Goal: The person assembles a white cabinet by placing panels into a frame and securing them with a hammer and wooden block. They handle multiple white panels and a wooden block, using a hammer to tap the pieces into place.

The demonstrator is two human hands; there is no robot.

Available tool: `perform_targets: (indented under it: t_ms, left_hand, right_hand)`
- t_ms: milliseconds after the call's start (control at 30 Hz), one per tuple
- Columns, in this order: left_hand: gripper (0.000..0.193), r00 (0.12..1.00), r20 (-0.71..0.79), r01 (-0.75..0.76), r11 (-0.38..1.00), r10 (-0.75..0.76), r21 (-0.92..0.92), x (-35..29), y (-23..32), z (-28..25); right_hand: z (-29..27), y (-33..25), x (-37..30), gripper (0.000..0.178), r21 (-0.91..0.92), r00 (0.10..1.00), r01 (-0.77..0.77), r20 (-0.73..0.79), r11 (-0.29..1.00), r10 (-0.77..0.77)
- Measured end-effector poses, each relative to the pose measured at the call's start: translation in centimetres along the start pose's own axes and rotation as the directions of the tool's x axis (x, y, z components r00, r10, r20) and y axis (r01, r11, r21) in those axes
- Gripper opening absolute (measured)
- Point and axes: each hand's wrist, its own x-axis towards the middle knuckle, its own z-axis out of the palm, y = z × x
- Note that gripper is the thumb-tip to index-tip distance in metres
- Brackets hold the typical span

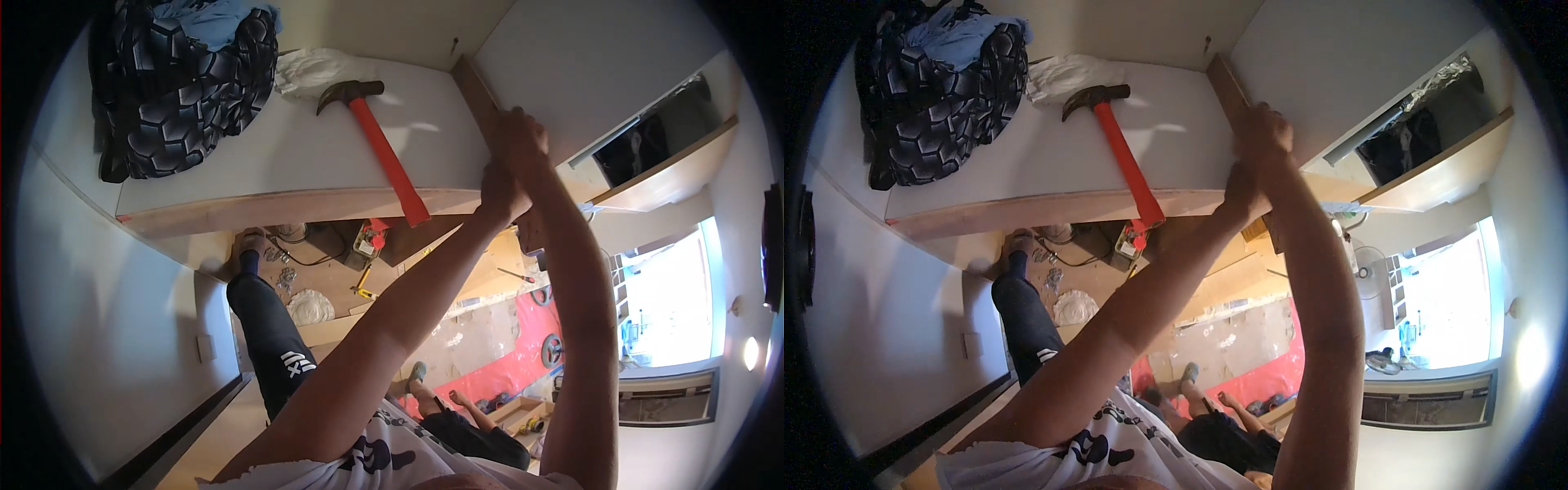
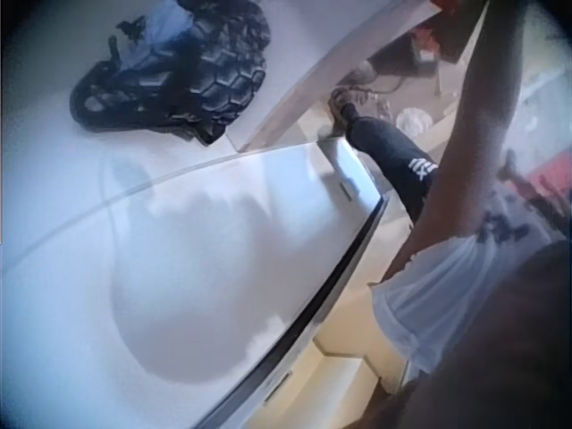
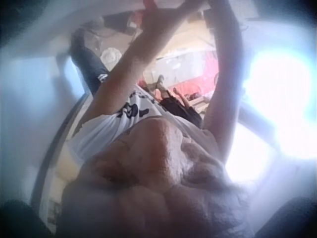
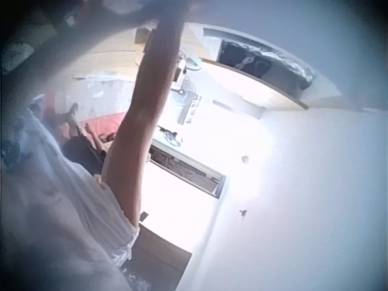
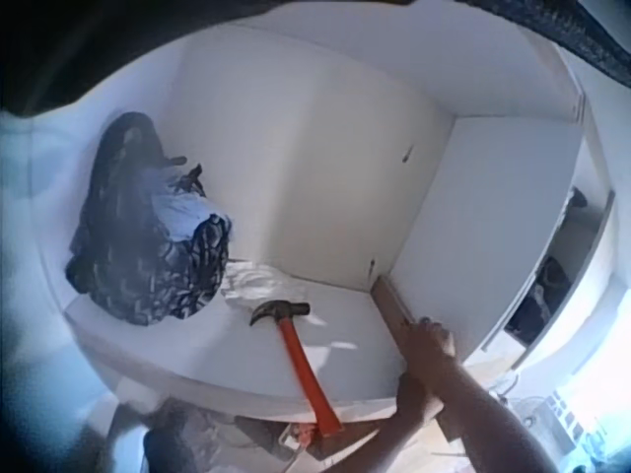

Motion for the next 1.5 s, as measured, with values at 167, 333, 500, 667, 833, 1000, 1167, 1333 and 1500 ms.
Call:
perform_targets:
  t_ms: [167,333,500,667,833,1000,1167,1333,1500]
  left_hand:
    - [0.063,0.948,-0.042,0.317,0.933,-0.314,0.173,-2.4,4.3,1.6]
    - [0.066,0.965,-0.176,0.218,0.967,-0.194,0.130,-2.3,4.4,-0.2]
    - [0.067,0.964,-0.195,0.212,0.967,-0.182,0.145,-2.1,3.9,-0.4]
    - [0.068,0.951,-0.233,0.248,0.953,-0.204,0.176,-2.1,3.6,1.3]
    - [0.070,0.974,-0.158,0.034,0.583,0.163,0.812,-3.7,2.9,1.0]
    - [0.065,0.962,-0.146,0.258,0.943,-0.230,0.212,-2.0,3.7,-0.8]
    - [0.064,0.963,-0.143,0.254,0.944,-0.227,0.213,-2.3,4.8,-0.9]
    - [0.068,0.971,-0.106,0.236,0.909,-0.212,0.342,-2.4,5.5,-1.3]
    - [0.069,0.961,-0.126,0.266,0.946,-0.246,0.183,-2.4,2.4,1.2]
  right_hand:
    - [5.6,-6.0,-0.9,0.054,0.409,0.974,0.138,0.109,0.902,-0.198]
    - [1.7,-12.7,-1.4,0.037,0.554,0.965,0.141,0.109,0.820,-0.240]
    - [3.6,-11.3,-1.5,0.036,0.560,0.995,0.041,0.052,0.827,-0.085]
    - [7.8,-4.2,1.4,0.052,0.527,1.000,0.014,0.004,0.849,-0.018]
    - [6.0,-2.6,-0.7,0.058,0.654,0.974,0.224,-0.178,0.722,-0.140]
    - [3.0,-5.9,-1.4,0.059,0.814,0.986,-0.101,0.157,0.571,-0.049]
    - [5.4,-5.8,2.5,0.044,0.610,0.999,-0.034,0.009,0.792,0.036]
    - [4.1,-6.5,2.6,0.049,0.697,0.976,0.208,-0.104,0.686,-0.191]
    - [2.9,-8.2,0.7,0.056,0.924,0.989,0.036,0.022,0.382,-0.147]
